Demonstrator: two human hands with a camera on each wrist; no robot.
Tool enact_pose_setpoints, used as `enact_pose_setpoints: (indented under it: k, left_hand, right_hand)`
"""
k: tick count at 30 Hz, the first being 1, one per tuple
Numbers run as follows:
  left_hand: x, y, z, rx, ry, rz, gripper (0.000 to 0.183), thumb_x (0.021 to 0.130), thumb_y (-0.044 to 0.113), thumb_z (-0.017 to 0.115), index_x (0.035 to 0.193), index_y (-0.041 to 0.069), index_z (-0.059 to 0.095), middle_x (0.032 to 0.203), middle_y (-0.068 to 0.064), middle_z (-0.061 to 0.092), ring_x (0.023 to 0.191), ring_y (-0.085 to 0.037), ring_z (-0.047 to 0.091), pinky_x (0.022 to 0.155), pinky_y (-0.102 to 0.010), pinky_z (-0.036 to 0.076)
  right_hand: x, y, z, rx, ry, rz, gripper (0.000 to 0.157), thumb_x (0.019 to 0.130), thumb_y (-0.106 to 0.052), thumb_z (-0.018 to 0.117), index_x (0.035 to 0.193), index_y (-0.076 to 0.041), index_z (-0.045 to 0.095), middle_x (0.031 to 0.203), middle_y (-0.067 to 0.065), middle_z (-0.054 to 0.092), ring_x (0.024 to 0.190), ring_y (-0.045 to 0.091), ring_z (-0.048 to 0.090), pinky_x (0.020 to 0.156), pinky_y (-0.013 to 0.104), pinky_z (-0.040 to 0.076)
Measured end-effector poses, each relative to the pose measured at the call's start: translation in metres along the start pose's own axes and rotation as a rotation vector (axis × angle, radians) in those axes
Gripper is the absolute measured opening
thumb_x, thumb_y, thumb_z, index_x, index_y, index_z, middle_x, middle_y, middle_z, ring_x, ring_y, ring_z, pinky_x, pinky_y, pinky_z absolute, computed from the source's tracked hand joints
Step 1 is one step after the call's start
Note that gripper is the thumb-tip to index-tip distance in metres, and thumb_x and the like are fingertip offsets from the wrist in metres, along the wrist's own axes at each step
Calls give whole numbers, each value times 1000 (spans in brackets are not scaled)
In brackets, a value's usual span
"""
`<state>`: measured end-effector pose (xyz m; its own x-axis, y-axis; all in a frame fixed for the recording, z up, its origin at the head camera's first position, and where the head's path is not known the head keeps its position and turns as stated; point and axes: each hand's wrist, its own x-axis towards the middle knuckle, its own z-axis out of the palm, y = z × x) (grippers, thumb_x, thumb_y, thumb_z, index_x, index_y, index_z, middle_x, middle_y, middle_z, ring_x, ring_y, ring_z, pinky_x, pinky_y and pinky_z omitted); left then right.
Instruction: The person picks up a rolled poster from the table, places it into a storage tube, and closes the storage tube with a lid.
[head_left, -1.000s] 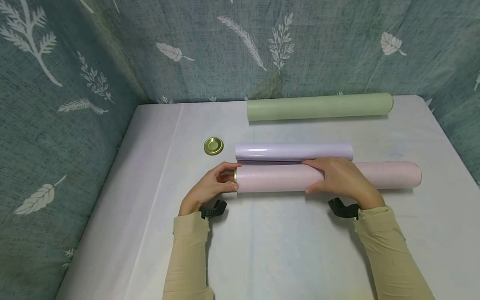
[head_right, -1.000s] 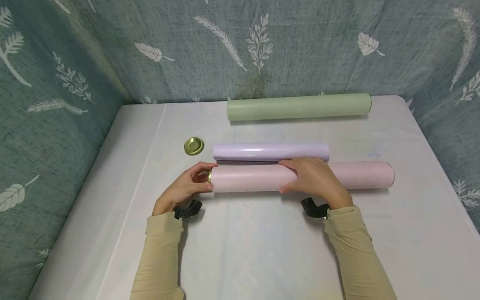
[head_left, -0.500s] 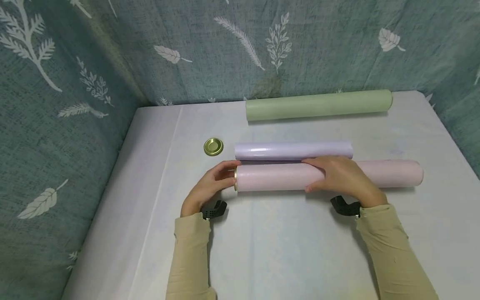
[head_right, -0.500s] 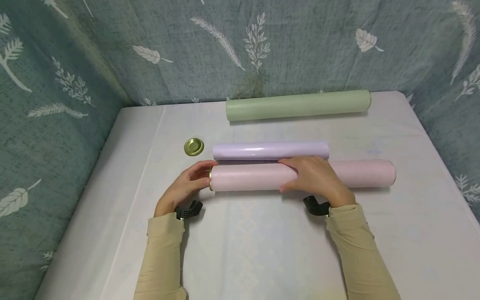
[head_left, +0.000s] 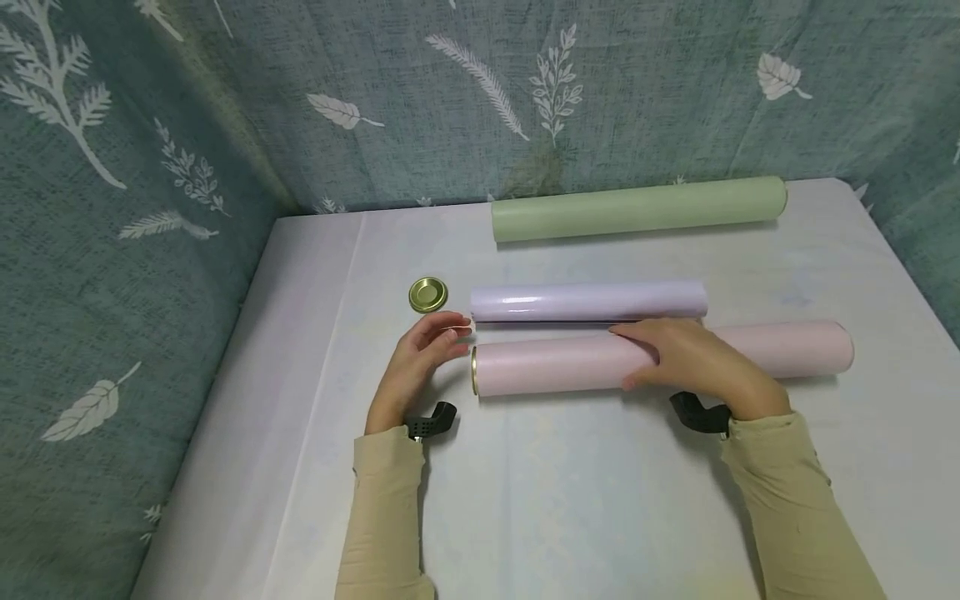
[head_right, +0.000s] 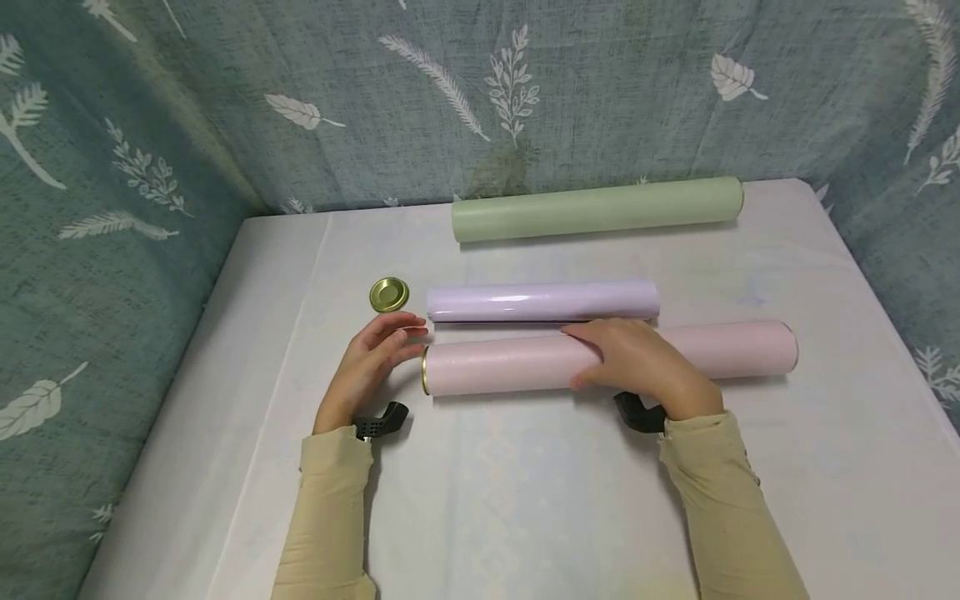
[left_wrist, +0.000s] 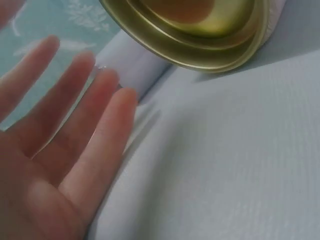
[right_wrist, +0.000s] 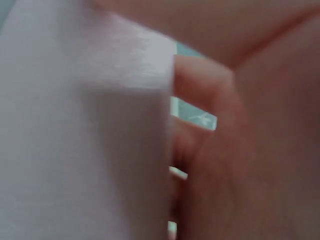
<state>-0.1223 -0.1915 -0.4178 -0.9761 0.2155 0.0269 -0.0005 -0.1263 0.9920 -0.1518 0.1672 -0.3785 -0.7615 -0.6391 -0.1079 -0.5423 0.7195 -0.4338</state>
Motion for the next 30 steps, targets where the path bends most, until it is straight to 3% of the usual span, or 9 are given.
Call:
enact_pose_setpoints:
  k: [9, 14, 19, 22, 25, 30]
  left_hand:
    - [11, 8, -1, 6, 116, -94, 45, 91, 14, 51, 130, -2, 35, 132, -21, 36, 116, -36, 42, 91, -48, 38]
    - [25, 5, -3, 109, 134, -213, 44, 89, 21, 55, 126, 0, 42, 124, -17, 44, 110, -34, 48, 87, -43, 43]
    - [37, -5, -1, 256, 118, -293, 45, 88, 27, 57, 124, 2, 47, 119, -12, 51, 99, -26, 57, 82, -32, 47]
    - [42, -10, 3, 282, 109, -289, 49, 88, 26, 57, 126, -2, 44, 119, -14, 52, 94, -26, 60, 79, -29, 48]
    - [45, -12, 7, 249, 110, -259, 48, 88, 22, 56, 125, -6, 44, 117, -18, 53, 93, -28, 60, 79, -29, 48]
    - [47, -11, 11, 179, 110, -222, 43, 90, 20, 54, 123, -6, 45, 114, -19, 54, 96, -28, 59, 80, -28, 47]
  right_hand:
    - [-6, -4, -11, 72, -5, 46, 71, 74, -36, 71, 132, -7, 43, 128, 15, 47, 118, 31, 40, 96, 47, 30]
    - [-7, -2, -10, 142, -14, 91, 69, 78, -41, 65, 134, -8, 40, 132, 14, 43, 122, 31, 36, 98, 46, 27]
    - [-7, 2, -6, 118, 1, 95, 67, 77, -33, 69, 132, -6, 43, 129, 16, 46, 119, 32, 40, 97, 46, 29]
    - [-9, 2, -7, 83, -12, 125, 70, 74, -34, 71, 132, -7, 42, 128, 16, 47, 118, 33, 41, 95, 47, 31]
    - [-11, 1, -15, 32, -19, 135, 71, 74, -38, 70, 133, -8, 42, 126, 17, 48, 115, 33, 43, 93, 49, 33]
    - [-6, -4, -38, -34, 92, 121, 60, 79, -37, 66, 130, -14, 46, 120, 9, 54, 112, 28, 47, 90, 47, 35]
